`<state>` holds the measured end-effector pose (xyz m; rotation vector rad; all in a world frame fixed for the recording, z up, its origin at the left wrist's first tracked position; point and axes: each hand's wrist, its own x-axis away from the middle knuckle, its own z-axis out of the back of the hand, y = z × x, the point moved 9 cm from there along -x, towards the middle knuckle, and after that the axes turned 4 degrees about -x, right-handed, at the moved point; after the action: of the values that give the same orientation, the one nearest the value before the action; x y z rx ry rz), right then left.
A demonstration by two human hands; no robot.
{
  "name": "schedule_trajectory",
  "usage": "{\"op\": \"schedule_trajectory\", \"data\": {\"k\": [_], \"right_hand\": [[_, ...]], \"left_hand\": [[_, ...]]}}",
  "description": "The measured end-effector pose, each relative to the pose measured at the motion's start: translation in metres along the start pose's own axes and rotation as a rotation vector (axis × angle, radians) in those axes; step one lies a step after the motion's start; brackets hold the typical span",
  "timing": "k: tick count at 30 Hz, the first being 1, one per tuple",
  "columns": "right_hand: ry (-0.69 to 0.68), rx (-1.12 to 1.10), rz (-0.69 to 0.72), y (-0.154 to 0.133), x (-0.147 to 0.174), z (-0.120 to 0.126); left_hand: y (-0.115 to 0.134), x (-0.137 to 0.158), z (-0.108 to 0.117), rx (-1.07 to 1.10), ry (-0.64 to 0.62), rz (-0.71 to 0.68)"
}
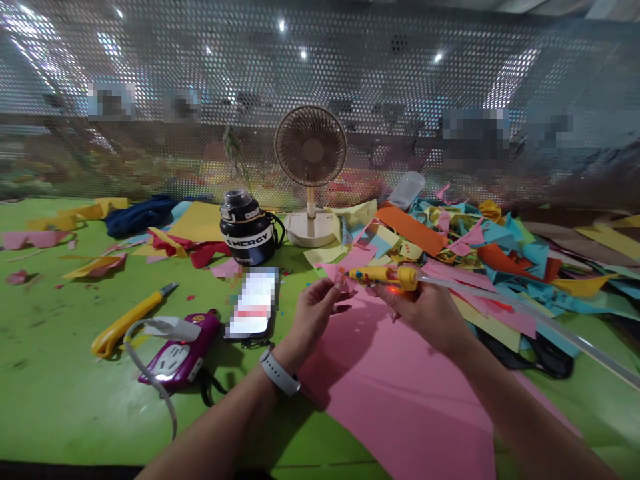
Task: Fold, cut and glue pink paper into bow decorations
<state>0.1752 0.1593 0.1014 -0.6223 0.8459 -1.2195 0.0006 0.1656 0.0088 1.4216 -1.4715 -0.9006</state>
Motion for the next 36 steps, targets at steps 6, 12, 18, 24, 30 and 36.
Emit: {"op": "schedule_trajectory", "data": {"k": [6,12,18,24,30,36], "right_hand": [[0.178,-0.337,-0.115,0.012,-0.006,0.018],[0.166,-0.499,-0.189,0.032,-0.022,0.015],[0.108,-0.531,-0.254,0.046,-0.026,0.01],[0.113,-0.55,-0.214,0.05,-0.028,0.006],[0.094,-0.63,-0.126,0.036,-0.025,0.002],[0.052,-0.601,-0.083,0.031,-0.023,0.001]], "left_hand": [[0.002,0.004,-0.005,-0.074,-0.032,0.015],[0.0,0.007,-0.009,-0.102,-0.079,0.019],[0.0,0.005,-0.004,0.036,-0.035,0.041],[-0.002,0.004,-0.001,0.139,-0.008,0.068],[-0.002,0.005,-0.004,0.096,-0.027,0.075],[-0.004,0.006,-0.001,0.152,-0.004,0.097]]}}
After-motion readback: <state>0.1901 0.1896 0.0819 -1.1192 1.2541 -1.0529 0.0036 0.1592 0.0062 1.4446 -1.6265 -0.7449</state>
